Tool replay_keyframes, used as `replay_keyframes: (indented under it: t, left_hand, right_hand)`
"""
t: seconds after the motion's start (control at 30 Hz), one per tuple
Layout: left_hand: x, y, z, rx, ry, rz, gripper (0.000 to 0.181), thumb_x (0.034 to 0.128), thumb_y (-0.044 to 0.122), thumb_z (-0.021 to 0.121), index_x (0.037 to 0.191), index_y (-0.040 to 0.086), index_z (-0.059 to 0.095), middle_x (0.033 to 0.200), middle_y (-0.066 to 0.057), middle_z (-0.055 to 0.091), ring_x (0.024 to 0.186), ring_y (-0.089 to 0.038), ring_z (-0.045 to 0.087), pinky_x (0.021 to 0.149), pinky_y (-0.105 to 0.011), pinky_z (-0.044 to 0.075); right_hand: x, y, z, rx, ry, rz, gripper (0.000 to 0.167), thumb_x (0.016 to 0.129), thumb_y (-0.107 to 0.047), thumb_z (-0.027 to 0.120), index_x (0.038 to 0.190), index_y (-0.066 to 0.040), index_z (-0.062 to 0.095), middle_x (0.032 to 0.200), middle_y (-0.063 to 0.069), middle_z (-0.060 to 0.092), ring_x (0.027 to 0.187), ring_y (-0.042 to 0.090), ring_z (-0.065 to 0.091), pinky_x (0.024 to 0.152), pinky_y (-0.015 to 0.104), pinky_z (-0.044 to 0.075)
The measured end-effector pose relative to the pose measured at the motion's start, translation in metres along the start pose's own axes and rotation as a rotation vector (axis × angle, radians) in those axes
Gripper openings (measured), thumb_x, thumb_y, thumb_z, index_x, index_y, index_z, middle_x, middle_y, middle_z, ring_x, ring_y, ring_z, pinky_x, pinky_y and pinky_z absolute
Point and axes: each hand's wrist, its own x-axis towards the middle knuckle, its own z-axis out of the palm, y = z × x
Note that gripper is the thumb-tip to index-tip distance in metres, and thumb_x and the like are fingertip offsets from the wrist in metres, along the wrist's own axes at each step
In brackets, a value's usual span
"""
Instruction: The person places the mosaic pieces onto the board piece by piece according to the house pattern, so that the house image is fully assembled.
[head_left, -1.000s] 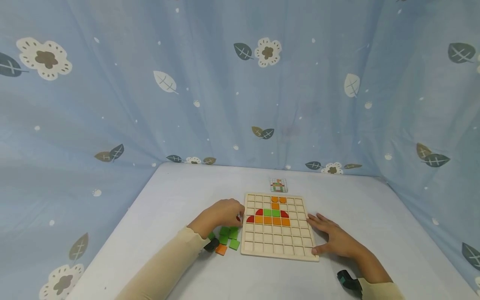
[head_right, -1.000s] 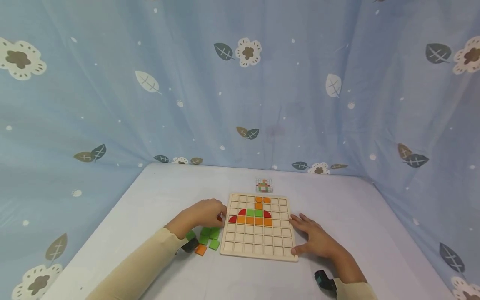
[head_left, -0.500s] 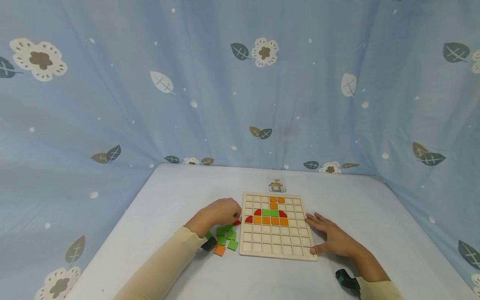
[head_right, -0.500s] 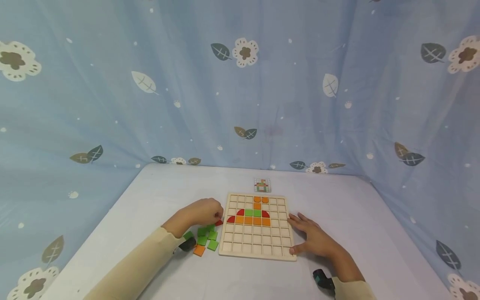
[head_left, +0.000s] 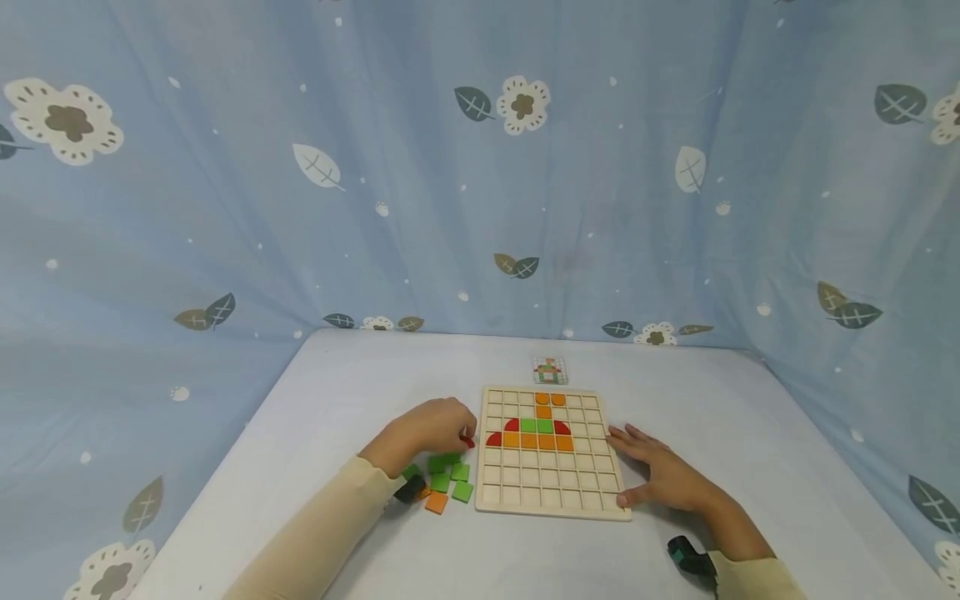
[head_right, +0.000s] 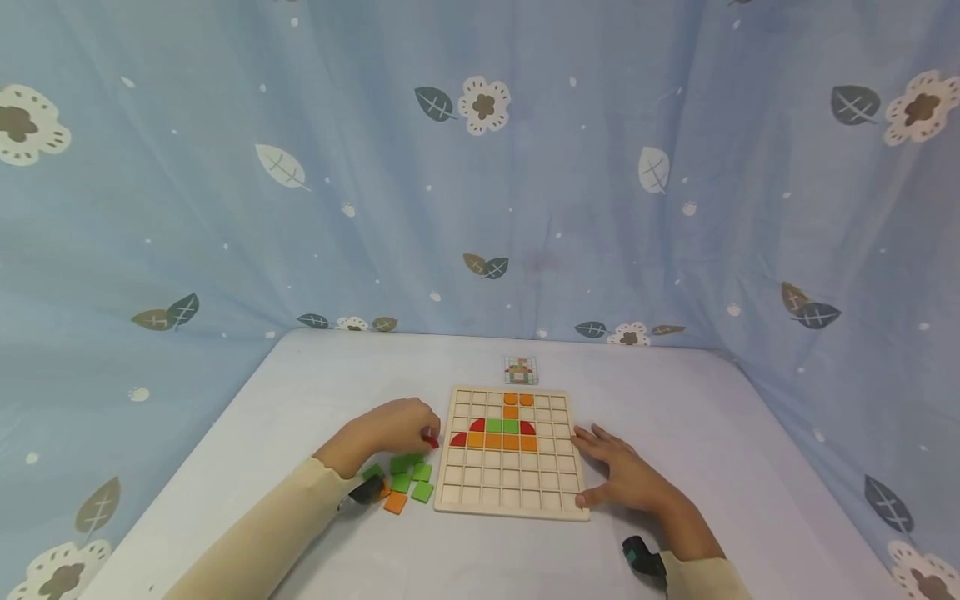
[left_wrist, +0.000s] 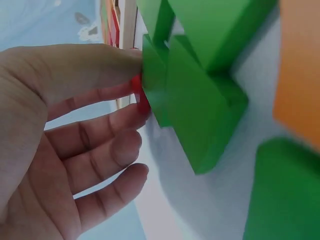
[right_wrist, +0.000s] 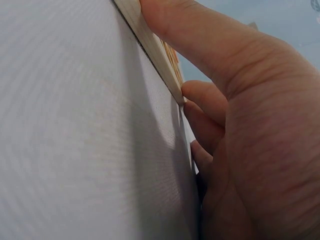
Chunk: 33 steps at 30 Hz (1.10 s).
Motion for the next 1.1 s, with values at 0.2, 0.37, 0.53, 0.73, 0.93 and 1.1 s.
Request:
replay_keyframes:
  t: [0.2,0.37,0.53,0.73,0.93,1.1]
  left_hand:
    - [0.007,-0.001,-0.011,0.014,0.038,0.034,0.004,0.0836,0.017,0.073,0.085,0.020,0.071,0.073,0.011,0.058,0.067,-0.011,0.052,0.064,-0.027,0.046]
    - [0.017,0.009,-0.020,0.005,0.072,0.122,0.003,0.0865,0.021,0.072,0.088,0.019,0.072,0.077,0.013,0.059,0.070,-0.009,0.053,0.067,-0.028,0.047]
    - [0.034,0.023,-0.020,0.016,0.091,0.176,0.008,0.0887,0.023,0.071,0.096,0.019,0.074,0.085,0.014,0.063,0.077,-0.006,0.055,0.074,-0.027,0.049]
    - [0.052,0.043,-0.019,0.037,0.115,0.240,0.009,0.0891,0.025,0.072,0.097,0.020,0.074,0.089,0.013,0.064,0.082,-0.005,0.056,0.078,-0.025,0.049]
    - [0.074,0.061,-0.014,-0.001,0.127,0.282,0.010,0.0891,0.027,0.072,0.098,0.022,0.074,0.090,0.014,0.064,0.082,-0.003,0.057,0.077,-0.022,0.048]
    - [0.089,0.076,-0.007,-0.005,0.129,0.306,0.013,0.0890,0.030,0.072,0.100,0.023,0.073,0.090,0.015,0.062,0.081,-0.002,0.055,0.075,-0.020,0.047]
  right_hand:
    - [0.000,-0.001,0.000,0.001,-0.003,-0.006,0.108,0.063,-0.065,0.079,0.149,-0.012,0.041,0.156,0.007,0.029,0.143,0.042,0.013,0.104,0.070,0.014]
    - [0.000,-0.002,-0.001,0.006,-0.007,-0.006,0.107,0.062,-0.065,0.079,0.148,-0.012,0.042,0.156,0.007,0.030,0.143,0.041,0.013,0.104,0.070,0.014]
    - [0.000,-0.002,0.000,0.005,-0.004,-0.003,0.107,0.062,-0.066,0.078,0.148,-0.013,0.043,0.156,0.006,0.030,0.143,0.041,0.014,0.104,0.070,0.014]
    - [0.000,-0.002,0.001,-0.002,-0.006,0.005,0.109,0.061,-0.067,0.078,0.149,-0.013,0.042,0.156,0.006,0.029,0.143,0.041,0.013,0.104,0.070,0.014]
    - [0.000,-0.001,0.000,-0.009,-0.006,0.008,0.109,0.061,-0.067,0.078,0.149,-0.013,0.042,0.156,0.007,0.029,0.143,0.041,0.014,0.104,0.070,0.014]
    - [0.000,0.000,0.000,-0.001,-0.004,-0.011,0.107,0.063,-0.066,0.078,0.149,-0.013,0.042,0.156,0.007,0.029,0.143,0.042,0.014,0.104,0.070,0.015]
